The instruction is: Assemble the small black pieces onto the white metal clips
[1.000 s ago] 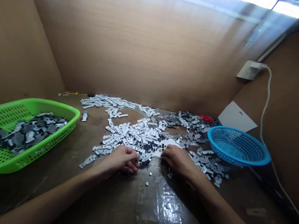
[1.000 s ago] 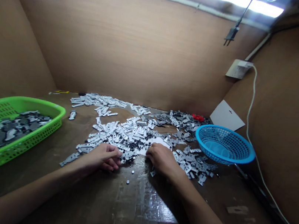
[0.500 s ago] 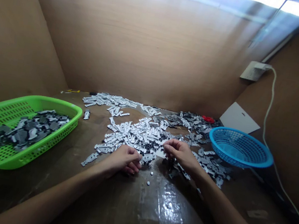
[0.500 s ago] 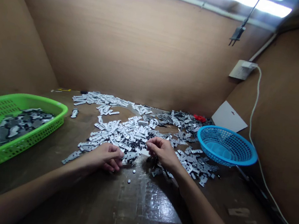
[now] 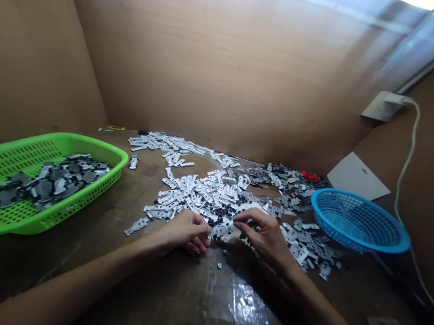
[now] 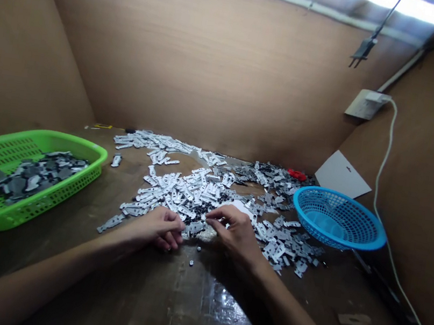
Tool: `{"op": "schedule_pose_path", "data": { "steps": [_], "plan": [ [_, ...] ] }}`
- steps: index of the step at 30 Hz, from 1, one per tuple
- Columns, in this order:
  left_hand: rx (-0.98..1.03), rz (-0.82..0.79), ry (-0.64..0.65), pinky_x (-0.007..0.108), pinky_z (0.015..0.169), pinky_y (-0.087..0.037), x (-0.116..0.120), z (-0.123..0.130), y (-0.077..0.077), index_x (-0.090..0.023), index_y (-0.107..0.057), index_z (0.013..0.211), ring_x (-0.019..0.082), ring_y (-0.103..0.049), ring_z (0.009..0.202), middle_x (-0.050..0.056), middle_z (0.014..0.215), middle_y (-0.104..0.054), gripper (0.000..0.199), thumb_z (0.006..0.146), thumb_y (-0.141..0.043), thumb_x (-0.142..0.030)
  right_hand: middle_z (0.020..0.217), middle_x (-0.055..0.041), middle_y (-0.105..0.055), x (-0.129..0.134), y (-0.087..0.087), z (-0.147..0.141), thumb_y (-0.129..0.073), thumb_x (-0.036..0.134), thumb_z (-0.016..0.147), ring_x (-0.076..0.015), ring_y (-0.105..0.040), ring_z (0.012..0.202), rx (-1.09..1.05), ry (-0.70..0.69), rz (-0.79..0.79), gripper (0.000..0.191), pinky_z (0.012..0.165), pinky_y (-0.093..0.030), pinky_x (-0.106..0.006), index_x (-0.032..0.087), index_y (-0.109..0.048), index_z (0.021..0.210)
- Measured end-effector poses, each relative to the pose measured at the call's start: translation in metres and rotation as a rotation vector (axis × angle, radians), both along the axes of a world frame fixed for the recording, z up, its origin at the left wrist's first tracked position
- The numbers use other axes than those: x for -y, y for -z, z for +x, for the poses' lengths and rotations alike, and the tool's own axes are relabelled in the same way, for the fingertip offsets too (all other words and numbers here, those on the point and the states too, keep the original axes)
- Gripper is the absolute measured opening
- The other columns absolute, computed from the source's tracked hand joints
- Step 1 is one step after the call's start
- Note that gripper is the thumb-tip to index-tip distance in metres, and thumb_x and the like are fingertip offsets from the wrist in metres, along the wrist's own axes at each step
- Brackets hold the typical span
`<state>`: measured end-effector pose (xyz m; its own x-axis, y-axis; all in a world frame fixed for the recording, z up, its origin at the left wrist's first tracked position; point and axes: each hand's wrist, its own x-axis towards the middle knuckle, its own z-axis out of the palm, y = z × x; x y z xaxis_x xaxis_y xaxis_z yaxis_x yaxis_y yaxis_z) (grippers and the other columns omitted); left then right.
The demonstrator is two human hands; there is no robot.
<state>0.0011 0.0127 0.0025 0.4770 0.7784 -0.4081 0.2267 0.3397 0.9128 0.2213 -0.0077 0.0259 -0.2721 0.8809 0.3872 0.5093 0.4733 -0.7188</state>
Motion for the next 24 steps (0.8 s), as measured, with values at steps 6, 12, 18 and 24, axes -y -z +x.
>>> {"op": "schedule_pose_path", "data": {
  "steps": [6,12,18,24],
  "plan": [
    [0.019,-0.009,0.007,0.021,0.049,-0.047,0.001,0.002,0.000,-0.011,-0.060,0.074,0.016,-0.065,0.059,0.011,0.073,-0.069,0.027,0.070,-0.059,-0.038,0.093,-0.0059,-0.057,0.011,0.012,-0.022,-0.063,0.017,0.077,-0.0201,-0.051,0.093,0.110,-0.072,0.175,0.013,0.078,-0.045,-0.035,0.023,-0.067,0.088],
    [0.046,-0.030,0.000,0.020,0.050,-0.047,0.003,0.002,-0.003,-0.011,-0.060,0.075,0.014,-0.064,0.059,0.010,0.074,-0.069,0.024,0.070,-0.060,-0.034,0.100,-0.0053,-0.056,0.010,0.022,-0.025,-0.064,0.017,0.077,-0.0207,-0.047,0.099,0.166,-0.093,0.189,0.014,0.083,-0.042,-0.037,0.024,-0.066,0.089],
    [0.066,-0.029,-0.004,0.019,0.049,-0.047,0.003,0.002,-0.003,-0.012,-0.059,0.073,0.013,-0.064,0.058,0.009,0.073,-0.069,0.024,0.071,-0.059,-0.035,0.099,-0.0058,-0.056,0.009,0.022,-0.025,-0.059,0.019,0.081,-0.0201,-0.047,0.099,0.177,-0.090,0.204,0.013,0.083,-0.043,-0.036,0.023,-0.066,0.091],
    [0.059,-0.032,-0.011,0.019,0.049,-0.046,0.004,0.003,-0.005,-0.011,-0.060,0.073,0.013,-0.064,0.057,0.009,0.072,-0.068,0.024,0.070,-0.060,-0.035,0.100,-0.0054,-0.057,0.012,0.024,-0.027,-0.058,0.016,0.081,-0.0196,-0.048,0.099,0.169,-0.095,0.204,0.016,0.083,-0.043,-0.036,0.024,-0.066,0.092]
  ]
}}
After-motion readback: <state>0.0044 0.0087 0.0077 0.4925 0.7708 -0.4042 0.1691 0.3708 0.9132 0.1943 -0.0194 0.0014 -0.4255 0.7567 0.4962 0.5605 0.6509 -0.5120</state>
